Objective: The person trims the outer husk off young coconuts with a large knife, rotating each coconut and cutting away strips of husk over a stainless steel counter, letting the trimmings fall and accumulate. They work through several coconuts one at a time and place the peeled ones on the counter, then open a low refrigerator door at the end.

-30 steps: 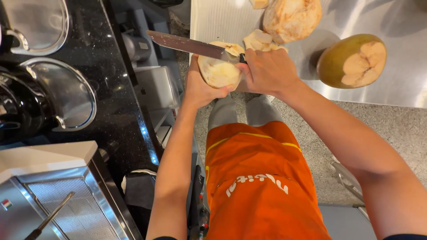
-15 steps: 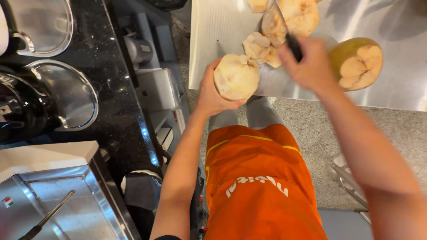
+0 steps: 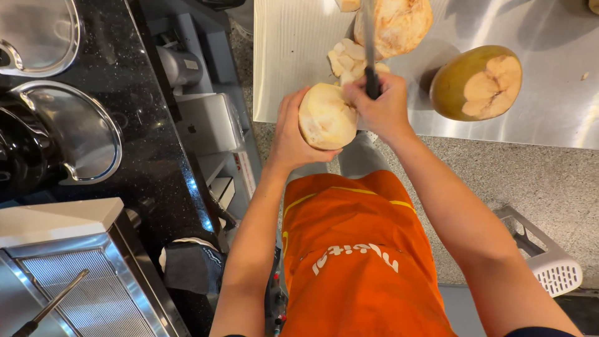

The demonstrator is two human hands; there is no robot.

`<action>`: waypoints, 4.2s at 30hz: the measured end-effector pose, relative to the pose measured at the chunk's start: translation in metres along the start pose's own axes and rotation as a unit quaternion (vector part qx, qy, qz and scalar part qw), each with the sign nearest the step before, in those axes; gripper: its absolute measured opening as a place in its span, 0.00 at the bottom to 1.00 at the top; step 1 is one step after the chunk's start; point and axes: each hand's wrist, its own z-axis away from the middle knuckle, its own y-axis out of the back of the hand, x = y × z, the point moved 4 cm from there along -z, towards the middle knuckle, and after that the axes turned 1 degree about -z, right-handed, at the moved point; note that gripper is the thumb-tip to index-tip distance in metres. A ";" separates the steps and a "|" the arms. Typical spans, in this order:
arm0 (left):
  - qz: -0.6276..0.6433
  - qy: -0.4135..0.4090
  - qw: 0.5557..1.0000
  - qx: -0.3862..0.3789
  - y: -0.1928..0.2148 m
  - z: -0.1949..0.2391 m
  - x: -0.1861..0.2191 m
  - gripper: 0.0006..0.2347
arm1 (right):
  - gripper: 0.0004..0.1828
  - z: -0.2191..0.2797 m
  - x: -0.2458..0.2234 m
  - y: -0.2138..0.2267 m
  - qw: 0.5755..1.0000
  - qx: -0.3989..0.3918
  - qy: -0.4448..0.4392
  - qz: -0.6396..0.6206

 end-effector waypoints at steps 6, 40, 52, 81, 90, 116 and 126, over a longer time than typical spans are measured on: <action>0.032 0.009 0.999 0.011 0.010 0.007 -0.014 0.49 | 0.12 -0.001 -0.021 0.032 0.990 0.096 -0.014 0.103; -0.214 0.130 0.968 -0.006 0.046 -0.071 0.012 0.55 | 0.19 0.044 -0.009 0.014 0.994 -0.044 -0.056 -0.087; 0.122 0.137 0.982 0.047 0.035 -0.043 -0.024 0.43 | 0.11 0.056 -0.055 -0.009 0.936 -0.099 0.155 0.299; 0.108 0.142 0.977 0.118 0.006 -0.031 -0.025 0.44 | 0.19 0.007 -0.054 0.035 0.850 -0.094 0.086 0.511; 0.155 0.141 0.970 0.119 0.007 -0.020 -0.026 0.42 | 0.17 0.029 -0.064 0.019 0.904 -0.095 0.106 0.403; 0.170 0.104 0.980 0.008 -0.019 -0.020 -0.048 0.42 | 0.19 -0.042 -0.046 0.008 0.837 -0.144 0.152 0.505; 0.133 0.092 0.984 0.071 -0.013 -0.001 -0.011 0.43 | 0.23 0.015 -0.065 0.021 0.935 -0.077 0.058 0.342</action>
